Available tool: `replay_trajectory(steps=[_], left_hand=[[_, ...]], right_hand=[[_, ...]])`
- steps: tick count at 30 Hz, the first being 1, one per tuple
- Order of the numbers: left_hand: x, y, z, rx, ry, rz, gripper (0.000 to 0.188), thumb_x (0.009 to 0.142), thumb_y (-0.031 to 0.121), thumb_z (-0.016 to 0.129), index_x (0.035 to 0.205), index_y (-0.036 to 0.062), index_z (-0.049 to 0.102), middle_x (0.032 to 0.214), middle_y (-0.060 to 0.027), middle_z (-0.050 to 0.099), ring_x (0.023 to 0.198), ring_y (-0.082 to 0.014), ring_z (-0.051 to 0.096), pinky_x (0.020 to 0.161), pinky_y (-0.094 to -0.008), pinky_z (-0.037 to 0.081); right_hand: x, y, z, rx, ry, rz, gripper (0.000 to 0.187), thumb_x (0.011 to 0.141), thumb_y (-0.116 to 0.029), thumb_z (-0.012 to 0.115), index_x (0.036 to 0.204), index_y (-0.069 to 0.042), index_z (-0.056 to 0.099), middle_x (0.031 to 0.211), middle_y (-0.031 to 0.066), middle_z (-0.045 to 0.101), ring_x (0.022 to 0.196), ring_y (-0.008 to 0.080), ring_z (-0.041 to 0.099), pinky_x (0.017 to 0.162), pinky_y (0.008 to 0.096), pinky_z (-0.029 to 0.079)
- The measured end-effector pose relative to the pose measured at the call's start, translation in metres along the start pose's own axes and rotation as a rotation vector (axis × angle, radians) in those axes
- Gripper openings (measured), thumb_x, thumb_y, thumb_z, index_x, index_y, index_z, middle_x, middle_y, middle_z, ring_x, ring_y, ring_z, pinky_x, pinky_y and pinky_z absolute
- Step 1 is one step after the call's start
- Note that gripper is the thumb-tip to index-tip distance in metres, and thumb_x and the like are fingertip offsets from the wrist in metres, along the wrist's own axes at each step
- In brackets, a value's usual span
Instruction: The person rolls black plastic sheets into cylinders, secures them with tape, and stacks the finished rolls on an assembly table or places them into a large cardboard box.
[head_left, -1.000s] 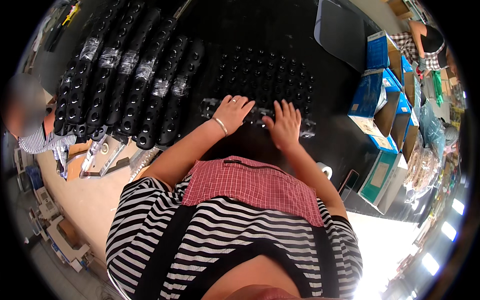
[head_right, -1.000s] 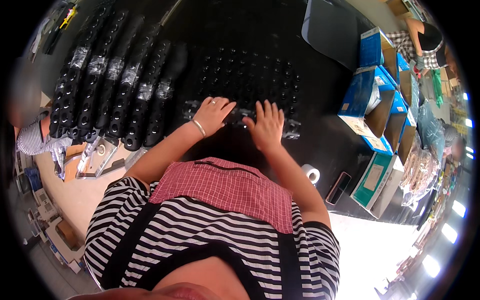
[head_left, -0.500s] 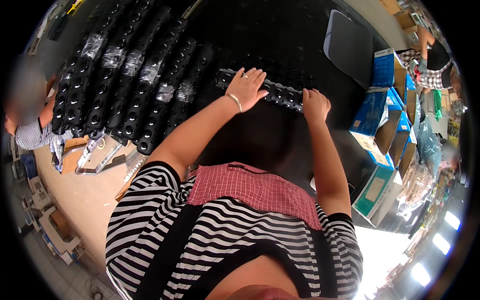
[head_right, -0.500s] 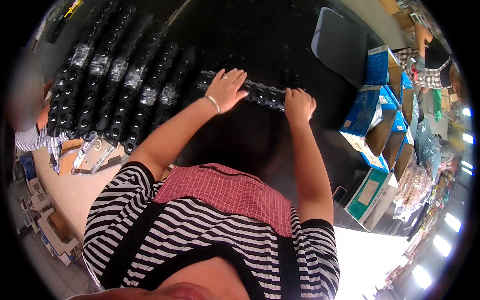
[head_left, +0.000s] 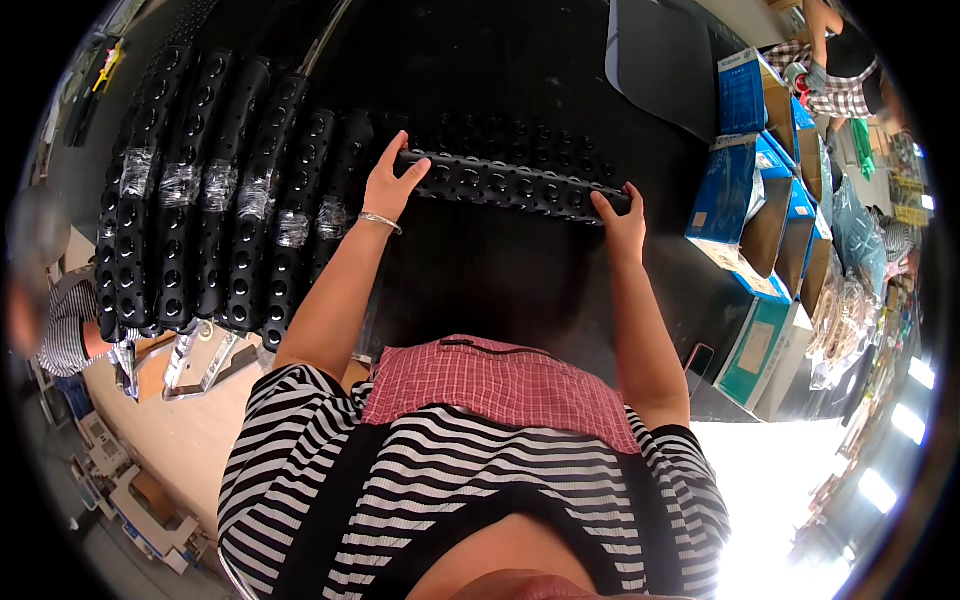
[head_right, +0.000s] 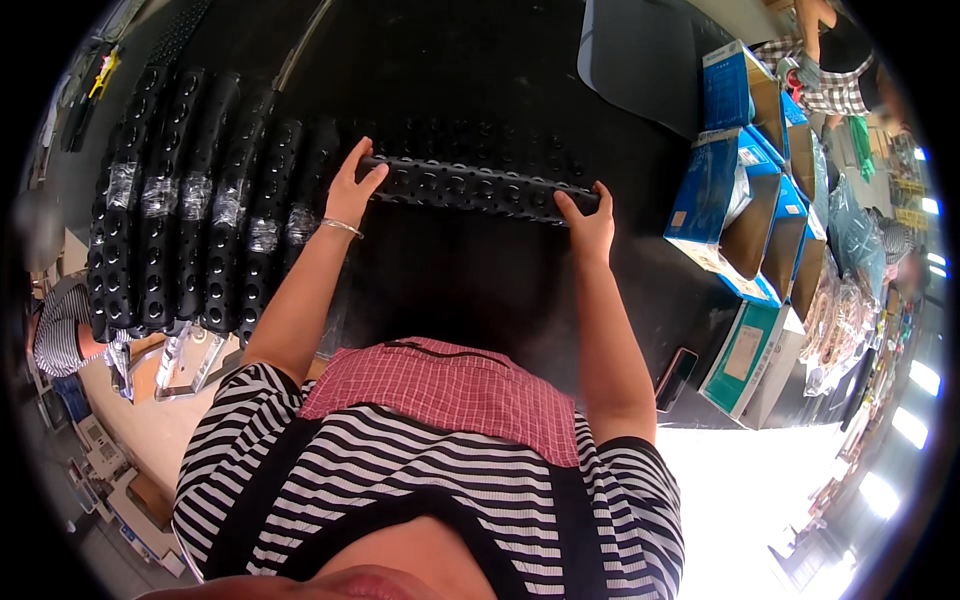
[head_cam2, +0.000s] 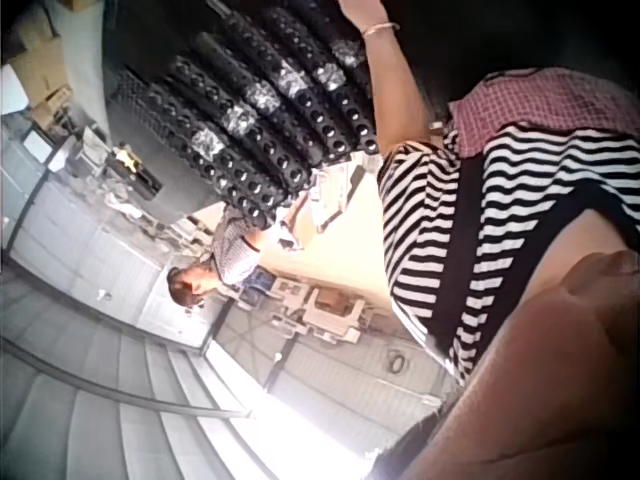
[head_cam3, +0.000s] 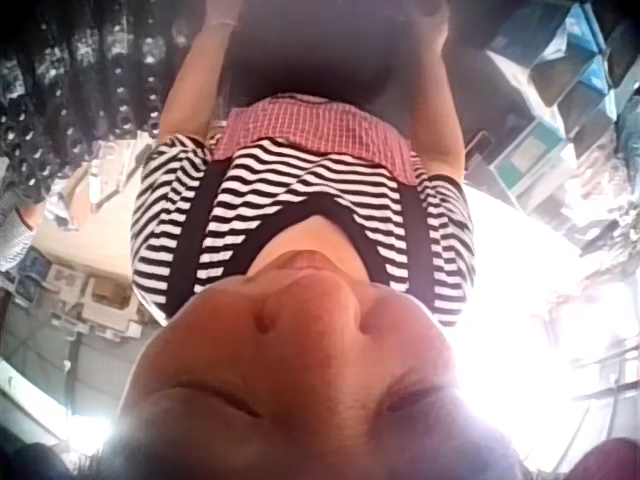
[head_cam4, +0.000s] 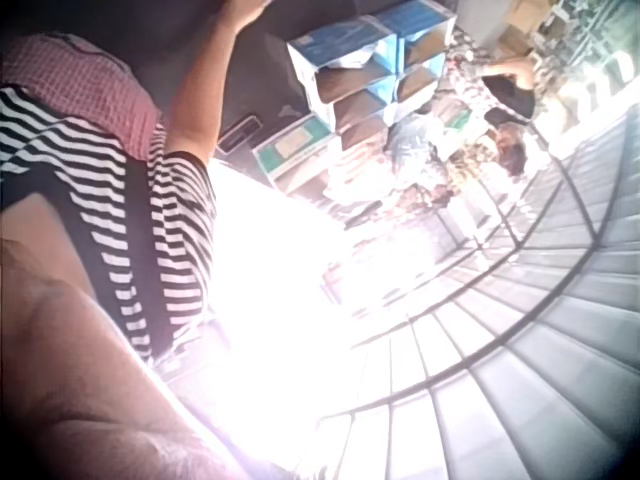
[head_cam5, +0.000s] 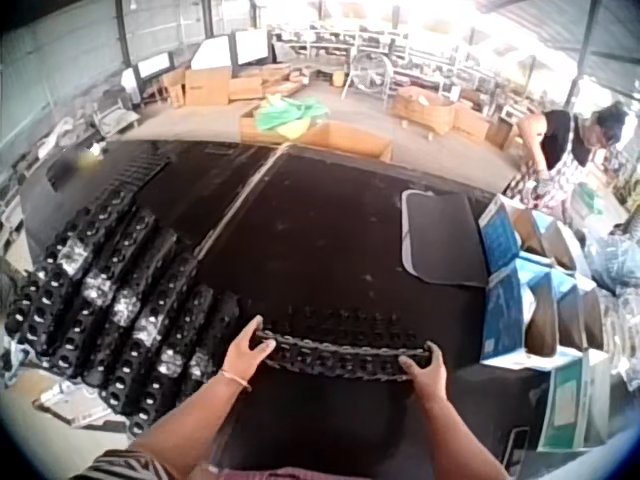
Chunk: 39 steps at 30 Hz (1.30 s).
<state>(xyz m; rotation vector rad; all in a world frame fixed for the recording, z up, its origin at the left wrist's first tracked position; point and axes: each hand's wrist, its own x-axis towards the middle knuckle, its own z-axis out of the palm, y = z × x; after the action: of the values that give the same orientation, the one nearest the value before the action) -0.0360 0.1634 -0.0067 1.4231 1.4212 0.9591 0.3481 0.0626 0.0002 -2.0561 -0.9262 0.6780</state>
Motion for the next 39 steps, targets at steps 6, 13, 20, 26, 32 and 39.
replay_trajectory(steps=[6,13,20,26,32,39], left_hand=[[-0.006,0.108,0.016,1.012,-0.205,0.41,0.059,0.075,0.042,0.079,0.122,0.0097,0.067,0.124,-0.0107,0.064,0.118,-0.0301,0.057,0.097,-0.0461,0.047],[-0.018,0.078,0.055,1.116,-0.505,0.508,0.075,0.075,0.044,0.086,0.135,0.0091,0.056,0.119,-0.0091,0.066,0.116,-0.0275,0.062,0.096,-0.0424,0.044],[-0.15,0.062,0.046,1.051,-0.633,0.385,0.066,0.073,0.047,0.085,0.122,0.0093,0.061,0.113,-0.0094,0.066,0.112,-0.0279,0.062,0.09,-0.0438,0.048],[-0.124,0.062,0.047,1.087,-0.676,0.314,0.072,0.069,0.055,0.084,0.119,0.0067,0.065,0.118,-0.0129,0.064,0.118,-0.0331,0.058,0.097,-0.0481,0.05],[-0.093,0.056,0.048,0.956,-0.843,0.225,0.08,0.071,0.055,0.083,0.129,0.0051,0.062,0.13,-0.0152,0.062,0.128,-0.0345,0.054,0.107,-0.0461,0.044],[-0.09,0.058,0.046,0.945,-0.887,0.168,0.084,0.071,0.055,0.084,0.134,0.005,0.061,0.133,-0.0158,0.061,0.133,-0.0344,0.052,0.11,-0.0465,0.044]], right_hand=[[0.003,0.008,-0.015,-0.13,-0.007,-0.075,0.087,0.077,-0.05,0.085,0.143,-0.001,0.055,0.142,0.0203,0.06,0.132,0.033,0.057,0.111,0.0392,0.042],[0.013,0.018,-0.01,-0.142,-0.033,-0.097,0.083,0.078,-0.049,0.085,0.139,0.001,0.058,0.134,0.0215,0.064,0.125,0.0329,0.061,0.108,0.0397,0.044],[-0.058,0.047,-0.068,-0.396,-0.395,-0.017,0.086,0.08,-0.05,0.083,0.142,0.003,0.056,0.136,0.0237,0.065,0.129,0.0328,0.061,0.109,0.039,0.045],[-0.081,0.074,-0.177,-0.558,-0.246,-0.107,0.052,0.087,-0.016,0.057,0.137,-0.001,0.061,0.134,0.0235,0.065,0.127,0.0369,0.061,0.108,0.0403,0.047],[-0.104,0.1,-0.204,-0.683,-0.639,0.216,0.051,0.081,-0.012,0.065,0.131,0.0,0.066,0.126,0.0199,0.071,0.118,0.0298,0.068,0.101,0.0359,0.051],[-0.117,0.102,-0.207,-0.878,-0.786,0.101,0.041,0.079,-0.011,0.065,0.118,0.0,0.073,0.112,0.0234,0.074,0.108,0.0374,0.07,0.094,0.0414,0.054]])
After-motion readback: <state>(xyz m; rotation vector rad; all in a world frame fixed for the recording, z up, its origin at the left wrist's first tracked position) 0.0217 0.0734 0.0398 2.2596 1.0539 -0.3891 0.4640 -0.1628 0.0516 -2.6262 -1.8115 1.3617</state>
